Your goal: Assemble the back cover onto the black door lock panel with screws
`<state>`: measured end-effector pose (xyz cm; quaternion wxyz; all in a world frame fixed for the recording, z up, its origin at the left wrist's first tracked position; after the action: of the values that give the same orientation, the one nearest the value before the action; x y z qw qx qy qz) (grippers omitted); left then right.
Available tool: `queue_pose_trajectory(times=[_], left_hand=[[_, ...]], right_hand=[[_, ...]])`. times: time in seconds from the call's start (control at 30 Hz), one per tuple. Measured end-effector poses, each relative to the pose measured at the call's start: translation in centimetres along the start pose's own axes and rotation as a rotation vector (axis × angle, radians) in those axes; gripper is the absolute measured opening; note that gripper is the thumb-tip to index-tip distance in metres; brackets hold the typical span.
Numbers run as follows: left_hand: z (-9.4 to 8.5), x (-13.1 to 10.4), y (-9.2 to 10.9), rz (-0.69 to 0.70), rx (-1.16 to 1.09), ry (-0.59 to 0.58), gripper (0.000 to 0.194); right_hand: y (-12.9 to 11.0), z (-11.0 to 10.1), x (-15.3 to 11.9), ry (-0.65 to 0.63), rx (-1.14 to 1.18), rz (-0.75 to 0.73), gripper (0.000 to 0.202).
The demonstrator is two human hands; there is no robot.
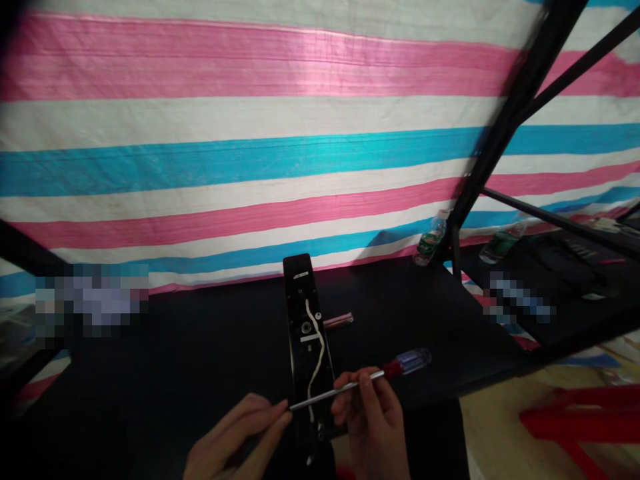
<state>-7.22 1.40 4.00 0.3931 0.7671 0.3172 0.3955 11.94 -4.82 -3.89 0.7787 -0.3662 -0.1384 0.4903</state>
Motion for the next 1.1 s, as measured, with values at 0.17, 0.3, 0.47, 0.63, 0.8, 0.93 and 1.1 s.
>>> queue_pose_trajectory(times=[0.17, 0.3, 0.47, 0.63, 0.8, 0.93, 1.1], left_hand=[[-0.2, 3.5, 2.0, 0.131, 0.097, -0.025, 0.018], [-0.3, 4.7, -1.7, -0.077, -0.006, -0.031, 0.058], [1.2, 3.2, -6.9, -0.263, -0.147, 0.020, 0.046], [3.1, 1.6, -11.2, -0.363, -0.106, 0.249, 0.041], [6.8, 0.9, -14.4, -0.465, -0.201, 0.212, 0.059], [7.6, 0.5, -15.0, -0.461, -0.193, 0.206, 0.059], [7.6, 0.4, -15.1, -0.439, -0.172, 0.217, 0.059]], right_hand=[[0.3, 0.1, 1.4, 0.085, 0.103, 0.060, 0.041], [-0.8, 0.6, 2.8, 0.099, 0.102, -0.017, 0.039], [-1.8, 0.7, 4.1, 0.095, 0.022, -0.137, 0.035], [-7.0, 4.6, 7.6, -0.050, -0.334, -0.578, 0.025], [-8.6, 12.5, 16.5, -0.307, -0.900, -0.805, 0.036], [-7.5, 16.0, 21.9, -0.446, -1.033, -0.809, 0.036], [-5.5, 16.8, 23.6, -0.545, -1.147, -0.770, 0.032]])
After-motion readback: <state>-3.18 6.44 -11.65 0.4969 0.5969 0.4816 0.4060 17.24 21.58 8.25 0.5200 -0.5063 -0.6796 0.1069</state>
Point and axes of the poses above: each hand's wrist, its own x-axis towards the middle knuckle, its own z-axis out of the palm, y = z × x, the point moved 9 cm from there along x, towards the middle knuckle, and after that the axes turned 11 degrees about -y, right-handed, at the moved point
